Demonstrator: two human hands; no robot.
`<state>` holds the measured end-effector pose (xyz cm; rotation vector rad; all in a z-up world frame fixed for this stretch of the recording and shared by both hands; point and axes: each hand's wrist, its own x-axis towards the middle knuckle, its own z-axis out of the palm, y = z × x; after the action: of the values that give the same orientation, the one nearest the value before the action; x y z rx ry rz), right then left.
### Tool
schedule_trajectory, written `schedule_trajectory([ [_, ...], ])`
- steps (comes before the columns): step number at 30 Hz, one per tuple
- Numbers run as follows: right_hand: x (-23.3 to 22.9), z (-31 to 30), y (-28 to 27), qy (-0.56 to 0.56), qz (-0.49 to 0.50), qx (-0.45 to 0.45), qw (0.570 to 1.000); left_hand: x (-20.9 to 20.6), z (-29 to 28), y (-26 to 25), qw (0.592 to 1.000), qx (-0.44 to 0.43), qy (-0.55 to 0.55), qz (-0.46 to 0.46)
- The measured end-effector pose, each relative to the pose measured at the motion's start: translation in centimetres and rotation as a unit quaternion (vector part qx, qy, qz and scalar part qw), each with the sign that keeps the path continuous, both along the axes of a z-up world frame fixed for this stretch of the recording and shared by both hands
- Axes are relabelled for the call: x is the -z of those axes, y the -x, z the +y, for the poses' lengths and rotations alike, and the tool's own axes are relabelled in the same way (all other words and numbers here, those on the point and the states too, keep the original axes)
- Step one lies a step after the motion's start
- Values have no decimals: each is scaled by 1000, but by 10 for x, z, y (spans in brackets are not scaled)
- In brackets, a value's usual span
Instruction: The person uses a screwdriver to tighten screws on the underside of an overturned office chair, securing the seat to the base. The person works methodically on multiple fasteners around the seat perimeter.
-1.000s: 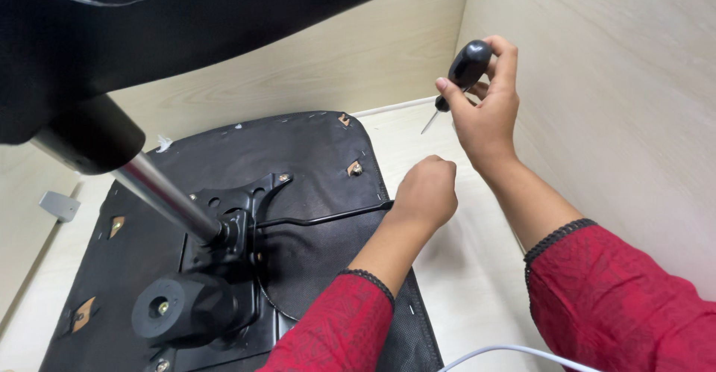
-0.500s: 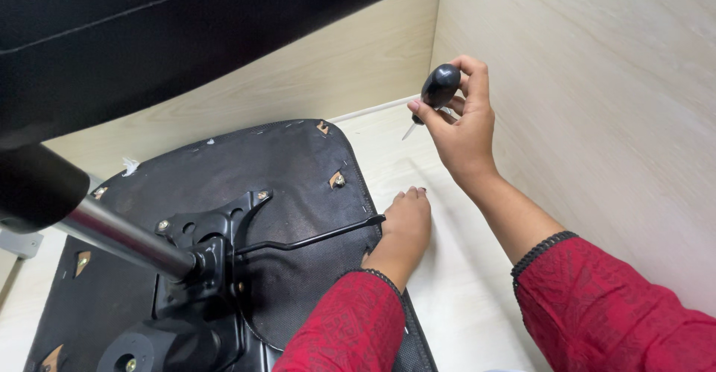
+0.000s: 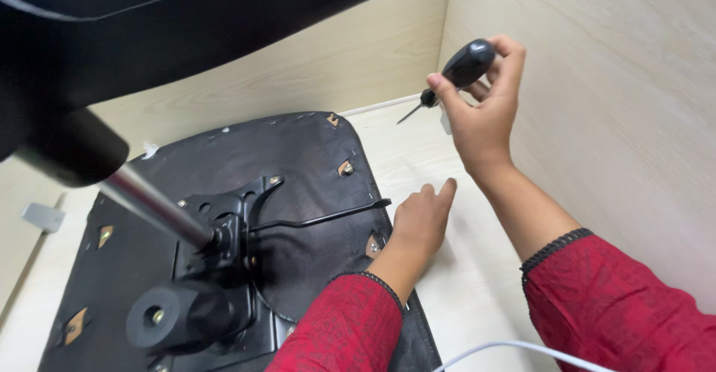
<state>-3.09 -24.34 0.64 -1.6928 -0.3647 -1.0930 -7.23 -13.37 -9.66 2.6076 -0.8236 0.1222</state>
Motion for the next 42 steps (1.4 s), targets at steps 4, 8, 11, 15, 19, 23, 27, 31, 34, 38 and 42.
schedule_trajectory([
  [4,-16,11,16,-164,42,-69,983,-31,12,26,992,-39,115,-24],
  [8,-34,29,27,-303,72,-138,940,-60,46,58,973,-79,204,-69],
  [11,-35,44,42,-323,92,-173,926,-74,79,84,956,-119,249,-98],
  [15,-30,65,66,-310,109,-205,922,-87,114,109,918,-126,312,-210],
  [19,-31,87,89,-305,136,-224,916,-98,145,125,910,-162,287,-251],
  [23,-36,113,103,-317,125,-241,909,-108,177,136,900,-164,282,-287],
  [27,-36,143,116,-297,99,-247,917,-116,222,144,892,-155,251,-343],
  [31,-37,180,134,-275,92,-250,924,-128,270,144,886,-216,236,-335],
  [34,-38,210,148,-260,79,-266,925,-131,305,137,879,-229,267,-323],
  [38,-38,244,166,-163,24,-282,945,-126,359,126,869,-234,307,-311],
  [42,-34,287,174,-65,-6,-252,965,-110,428,120,851,-325,314,-268],
])
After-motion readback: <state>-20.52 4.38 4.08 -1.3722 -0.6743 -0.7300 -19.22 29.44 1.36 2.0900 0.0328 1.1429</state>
